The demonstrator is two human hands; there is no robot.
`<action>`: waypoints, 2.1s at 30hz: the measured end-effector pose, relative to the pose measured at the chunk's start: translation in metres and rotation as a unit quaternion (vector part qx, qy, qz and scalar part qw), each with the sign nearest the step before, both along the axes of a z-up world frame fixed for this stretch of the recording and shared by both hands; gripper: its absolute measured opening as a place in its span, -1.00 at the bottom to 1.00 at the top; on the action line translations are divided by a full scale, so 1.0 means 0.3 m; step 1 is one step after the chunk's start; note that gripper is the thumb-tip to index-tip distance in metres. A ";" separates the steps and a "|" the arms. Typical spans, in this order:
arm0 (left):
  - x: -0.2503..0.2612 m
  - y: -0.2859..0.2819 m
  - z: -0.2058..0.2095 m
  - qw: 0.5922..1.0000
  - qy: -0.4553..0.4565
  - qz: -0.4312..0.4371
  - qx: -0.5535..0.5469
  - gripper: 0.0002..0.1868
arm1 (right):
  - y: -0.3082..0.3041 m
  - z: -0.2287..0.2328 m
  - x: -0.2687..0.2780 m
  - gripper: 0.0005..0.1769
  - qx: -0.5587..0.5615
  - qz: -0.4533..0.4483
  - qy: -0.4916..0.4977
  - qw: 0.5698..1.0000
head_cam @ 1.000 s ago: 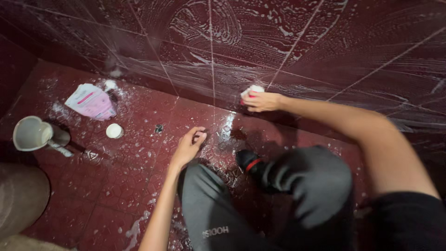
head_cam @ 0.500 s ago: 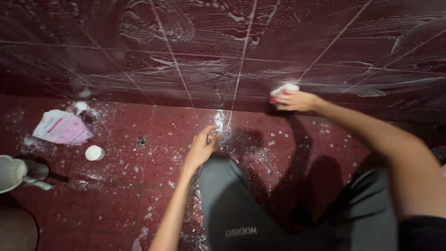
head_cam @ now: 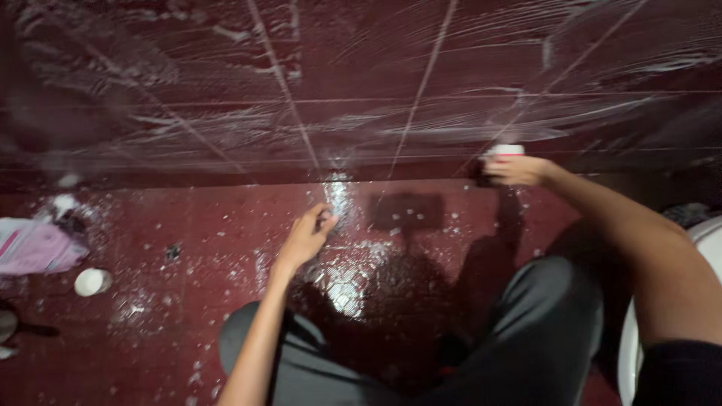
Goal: The person scrubs the bathroom wall tiles with a handheld brush and soap powder, pouring water from a small scoop to rinse the area.
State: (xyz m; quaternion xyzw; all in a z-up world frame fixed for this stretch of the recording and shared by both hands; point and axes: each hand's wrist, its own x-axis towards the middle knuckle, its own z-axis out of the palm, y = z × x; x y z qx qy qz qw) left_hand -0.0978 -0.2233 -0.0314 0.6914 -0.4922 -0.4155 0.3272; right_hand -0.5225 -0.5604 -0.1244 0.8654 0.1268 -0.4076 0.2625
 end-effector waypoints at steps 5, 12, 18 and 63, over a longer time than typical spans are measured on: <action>-0.059 -0.043 -0.027 0.998 -0.005 -0.007 0.067 -0.58 | -0.022 0.083 -0.085 -0.42 0.070 0.056 -0.207 0.974; -0.125 -0.084 0.062 0.995 -0.045 -0.036 0.080 -0.54 | 0.239 -0.033 0.789 -0.50 0.097 0.205 -0.429 0.874; -0.037 0.009 0.085 0.999 -0.039 0.011 0.025 -0.53 | 0.031 -0.043 0.292 -0.49 0.119 0.181 -0.294 0.931; -0.219 1.029 1.527 0.912 0.135 0.388 0.011 -0.63 | 0.747 1.749 0.717 -0.10 0.212 -0.221 -0.419 0.855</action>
